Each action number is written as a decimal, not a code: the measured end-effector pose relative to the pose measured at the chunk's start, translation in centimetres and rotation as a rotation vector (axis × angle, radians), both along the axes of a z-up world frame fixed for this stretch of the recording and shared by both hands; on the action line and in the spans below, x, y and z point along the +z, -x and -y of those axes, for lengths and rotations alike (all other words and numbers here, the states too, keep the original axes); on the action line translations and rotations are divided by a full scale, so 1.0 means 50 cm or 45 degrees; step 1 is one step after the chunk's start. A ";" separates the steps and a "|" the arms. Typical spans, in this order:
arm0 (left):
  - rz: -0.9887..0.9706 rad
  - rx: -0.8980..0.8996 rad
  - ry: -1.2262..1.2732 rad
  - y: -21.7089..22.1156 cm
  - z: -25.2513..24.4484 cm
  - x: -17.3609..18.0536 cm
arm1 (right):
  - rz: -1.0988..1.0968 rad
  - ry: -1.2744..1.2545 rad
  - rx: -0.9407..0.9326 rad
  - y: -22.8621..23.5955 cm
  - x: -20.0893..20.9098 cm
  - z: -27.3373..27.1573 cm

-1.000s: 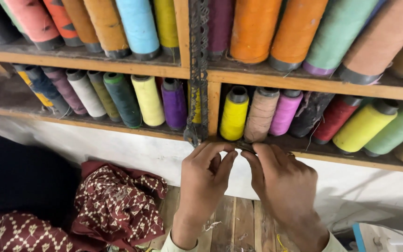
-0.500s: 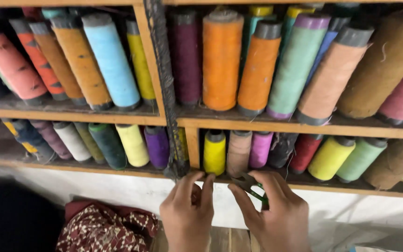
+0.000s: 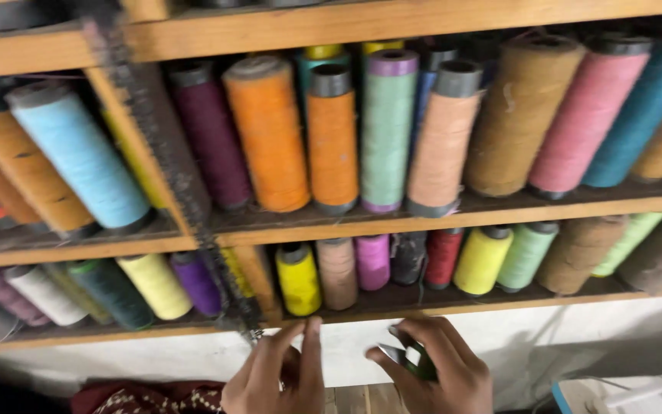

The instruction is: Organizing thread spools on a shelf by rearranging them and trimming loose threads using snips.

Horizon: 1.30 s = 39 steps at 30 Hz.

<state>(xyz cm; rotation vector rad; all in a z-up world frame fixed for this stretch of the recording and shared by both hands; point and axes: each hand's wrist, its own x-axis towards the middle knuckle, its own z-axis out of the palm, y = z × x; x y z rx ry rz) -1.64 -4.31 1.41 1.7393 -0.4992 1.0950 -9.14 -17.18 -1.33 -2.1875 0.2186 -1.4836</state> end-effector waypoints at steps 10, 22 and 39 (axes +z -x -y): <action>-0.724 -0.686 0.236 0.133 0.140 0.014 | 0.068 -1.085 -0.110 0.097 -0.072 0.039; -1.080 -2.608 1.239 0.171 0.257 -0.094 | -0.324 -1.740 0.431 0.219 -0.175 0.204; -0.929 -2.715 0.893 0.186 0.289 -0.196 | -0.699 -1.586 0.245 0.220 -0.337 0.304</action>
